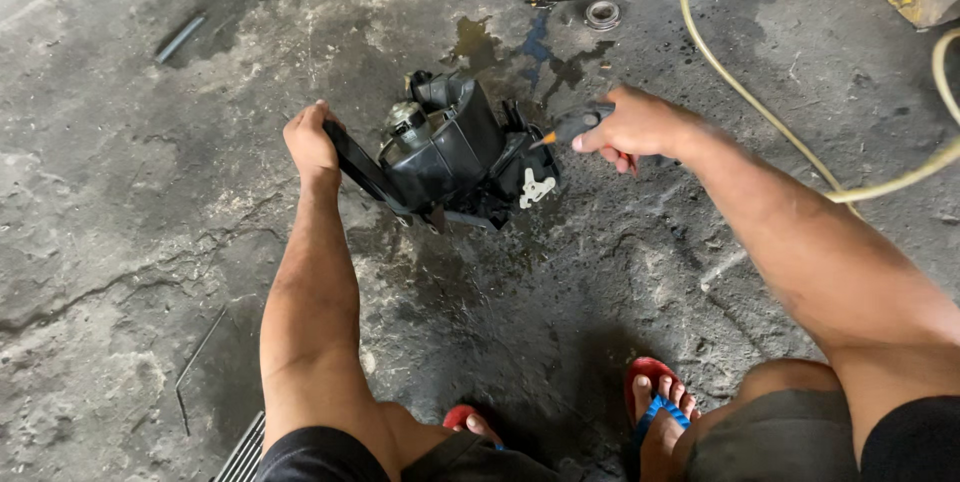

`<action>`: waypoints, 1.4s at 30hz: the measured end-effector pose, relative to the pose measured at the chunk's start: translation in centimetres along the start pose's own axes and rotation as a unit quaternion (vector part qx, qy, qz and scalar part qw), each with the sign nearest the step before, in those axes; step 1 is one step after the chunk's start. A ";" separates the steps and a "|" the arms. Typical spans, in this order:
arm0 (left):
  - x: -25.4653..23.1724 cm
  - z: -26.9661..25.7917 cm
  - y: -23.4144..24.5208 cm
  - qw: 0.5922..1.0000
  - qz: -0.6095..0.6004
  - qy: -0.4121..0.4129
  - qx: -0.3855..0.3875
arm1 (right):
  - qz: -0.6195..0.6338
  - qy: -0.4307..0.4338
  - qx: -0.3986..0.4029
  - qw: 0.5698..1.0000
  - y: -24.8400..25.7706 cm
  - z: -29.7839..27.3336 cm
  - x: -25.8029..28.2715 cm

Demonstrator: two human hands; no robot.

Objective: The person uses a handheld air blower to clean a black mechanical component on the floor, repeatedly rotating the part to reach different surfaces. The person then picks up a metal radiator and briefly directs the blower at it.

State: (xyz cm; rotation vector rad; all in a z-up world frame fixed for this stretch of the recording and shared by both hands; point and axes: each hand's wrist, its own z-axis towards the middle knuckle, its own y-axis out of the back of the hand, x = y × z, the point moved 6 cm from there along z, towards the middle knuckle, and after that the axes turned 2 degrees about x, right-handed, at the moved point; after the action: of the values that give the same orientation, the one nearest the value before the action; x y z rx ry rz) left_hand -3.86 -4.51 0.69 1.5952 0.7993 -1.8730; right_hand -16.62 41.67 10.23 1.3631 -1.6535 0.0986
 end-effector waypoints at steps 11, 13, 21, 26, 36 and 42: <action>0.2 0.9 -0.6 0.990 0.024 0.062 -0.121 | -0.064 0.027 -0.002 0.998 -1.2 -0.4 1.8; 0.2 0.8 -0.8 0.988 0.030 0.069 -0.136 | -0.103 0.023 -0.046 0.993 -1.1 -0.6 2.0; -0.1 0.8 -2.0 0.985 0.046 0.088 -0.144 | -0.132 -0.077 -0.115 0.981 -0.3 0.6 -1.1; -1.0 0.5 -3.1 0.989 0.017 0.072 -0.127 | -0.095 -0.098 -0.133 0.982 0.5 2.0 -4.2; -4.8 -2.5 -11.4 0.989 0.078 -0.115 -0.047 | -0.036 -0.062 0.024 0.997 2.6 -2.5 -0.3; -6.4 -3.7 -18.1 0.975 0.124 -0.178 -0.046 | -0.091 0.054 0.020 0.994 4.0 -9.8 5.9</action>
State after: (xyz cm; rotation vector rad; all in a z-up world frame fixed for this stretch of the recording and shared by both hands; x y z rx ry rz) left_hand -13.78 10.56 8.21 1.1910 0.4962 -1.8352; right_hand -13.41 44.72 21.55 1.5059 -1.4385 0.0983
